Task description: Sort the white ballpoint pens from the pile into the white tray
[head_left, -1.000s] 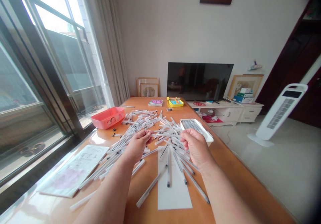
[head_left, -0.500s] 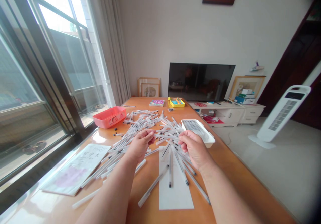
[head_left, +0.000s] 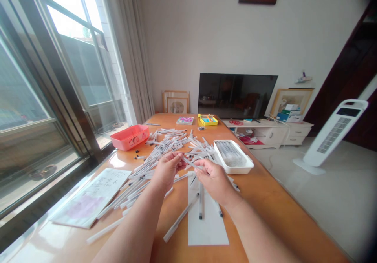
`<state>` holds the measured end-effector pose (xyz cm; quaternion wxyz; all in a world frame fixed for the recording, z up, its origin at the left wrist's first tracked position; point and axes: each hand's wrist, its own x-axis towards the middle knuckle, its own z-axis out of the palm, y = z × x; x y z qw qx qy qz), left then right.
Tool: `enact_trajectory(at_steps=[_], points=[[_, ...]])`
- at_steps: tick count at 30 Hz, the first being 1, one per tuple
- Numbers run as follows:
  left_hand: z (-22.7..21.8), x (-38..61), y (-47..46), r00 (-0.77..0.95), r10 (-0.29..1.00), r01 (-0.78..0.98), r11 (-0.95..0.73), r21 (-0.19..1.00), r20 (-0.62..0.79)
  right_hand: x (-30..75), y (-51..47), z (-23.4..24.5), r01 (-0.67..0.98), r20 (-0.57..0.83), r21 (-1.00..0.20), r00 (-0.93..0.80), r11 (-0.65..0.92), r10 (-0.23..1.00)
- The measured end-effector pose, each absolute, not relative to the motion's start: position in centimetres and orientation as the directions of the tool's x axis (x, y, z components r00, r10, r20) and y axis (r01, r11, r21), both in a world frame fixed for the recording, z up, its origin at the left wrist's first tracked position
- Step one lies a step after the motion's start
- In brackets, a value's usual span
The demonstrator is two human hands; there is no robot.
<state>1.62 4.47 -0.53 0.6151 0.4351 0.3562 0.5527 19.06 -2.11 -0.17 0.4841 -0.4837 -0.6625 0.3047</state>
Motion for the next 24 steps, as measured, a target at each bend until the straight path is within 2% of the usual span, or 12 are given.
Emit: enact_trajectory(at_steps=[8,24], points=[[0.0,2.5,3.9,0.099,0.993,-0.419,-0.016,0.908,0.063,18.4,-2.1,-0.4,0.412,0.491,-0.785,-0.043,0.463,0.87],[0.0,3.2,3.5,0.07,0.993,-0.452,-0.053,0.89,0.094,18.1,-2.1,-0.6,0.497,0.527,-0.732,-0.02,0.466,0.85]])
